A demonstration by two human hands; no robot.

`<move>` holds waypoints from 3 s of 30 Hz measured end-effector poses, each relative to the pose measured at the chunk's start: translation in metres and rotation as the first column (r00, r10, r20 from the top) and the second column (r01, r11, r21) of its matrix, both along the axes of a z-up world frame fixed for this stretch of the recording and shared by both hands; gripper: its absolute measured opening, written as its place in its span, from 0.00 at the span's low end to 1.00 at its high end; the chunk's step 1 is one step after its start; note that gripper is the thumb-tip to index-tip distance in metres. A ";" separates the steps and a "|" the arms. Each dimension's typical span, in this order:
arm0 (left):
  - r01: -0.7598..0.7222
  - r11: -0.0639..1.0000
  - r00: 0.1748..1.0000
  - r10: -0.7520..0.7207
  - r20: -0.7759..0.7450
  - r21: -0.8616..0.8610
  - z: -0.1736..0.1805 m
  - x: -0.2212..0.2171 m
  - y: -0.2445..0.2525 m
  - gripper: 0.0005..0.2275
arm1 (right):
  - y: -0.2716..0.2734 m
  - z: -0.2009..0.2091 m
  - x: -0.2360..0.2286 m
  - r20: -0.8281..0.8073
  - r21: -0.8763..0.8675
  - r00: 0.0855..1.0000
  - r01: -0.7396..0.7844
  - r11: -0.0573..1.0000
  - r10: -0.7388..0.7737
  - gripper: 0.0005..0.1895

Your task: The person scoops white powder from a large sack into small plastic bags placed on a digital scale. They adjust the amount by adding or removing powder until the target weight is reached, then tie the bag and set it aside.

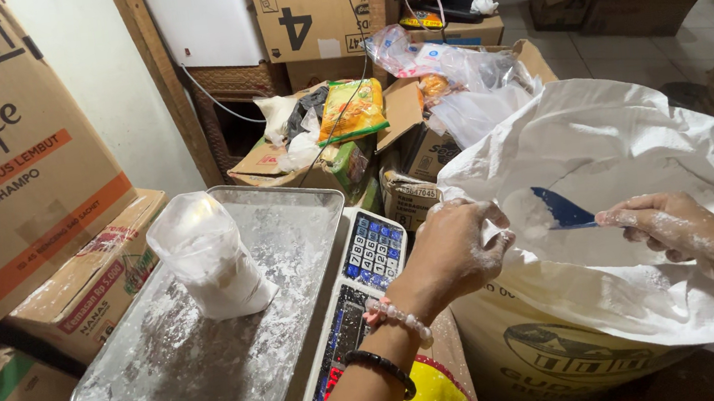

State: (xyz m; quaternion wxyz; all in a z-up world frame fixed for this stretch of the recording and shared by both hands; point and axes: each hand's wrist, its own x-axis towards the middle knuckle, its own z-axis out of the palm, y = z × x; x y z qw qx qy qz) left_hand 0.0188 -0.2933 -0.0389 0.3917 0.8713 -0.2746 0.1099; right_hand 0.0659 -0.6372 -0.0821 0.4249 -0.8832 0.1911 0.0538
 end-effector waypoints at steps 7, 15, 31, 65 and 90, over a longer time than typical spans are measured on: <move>0.003 1.000 0.999 -0.003 -0.042 -0.009 0.003 -0.001 0.002 0.10 | -0.009 0.000 -0.001 0.018 0.086 1.000 0.024 0.996 -0.026 0.18; -0.029 0.993 0.999 0.027 -0.017 -0.116 0.014 0.000 0.016 0.09 | -0.009 0.048 -0.001 -0.068 0.040 0.998 -0.014 0.999 0.017 0.26; -0.237 0.934 0.963 0.192 -0.187 -0.266 0.069 -0.016 0.115 0.09 | 0.049 0.131 0.016 -0.102 0.134 0.977 -0.171 0.976 0.185 0.22; -0.816 0.566 0.568 0.750 -0.337 -0.117 0.074 -0.054 0.262 0.10 | 0.344 0.172 0.018 0.104 0.132 0.699 -0.715 0.687 0.707 0.15; -0.877 0.464 0.480 0.825 -0.299 -0.128 0.038 -0.033 0.288 0.15 | 0.448 0.219 -0.020 -0.019 -0.884 0.533 -0.404 0.235 0.846 0.07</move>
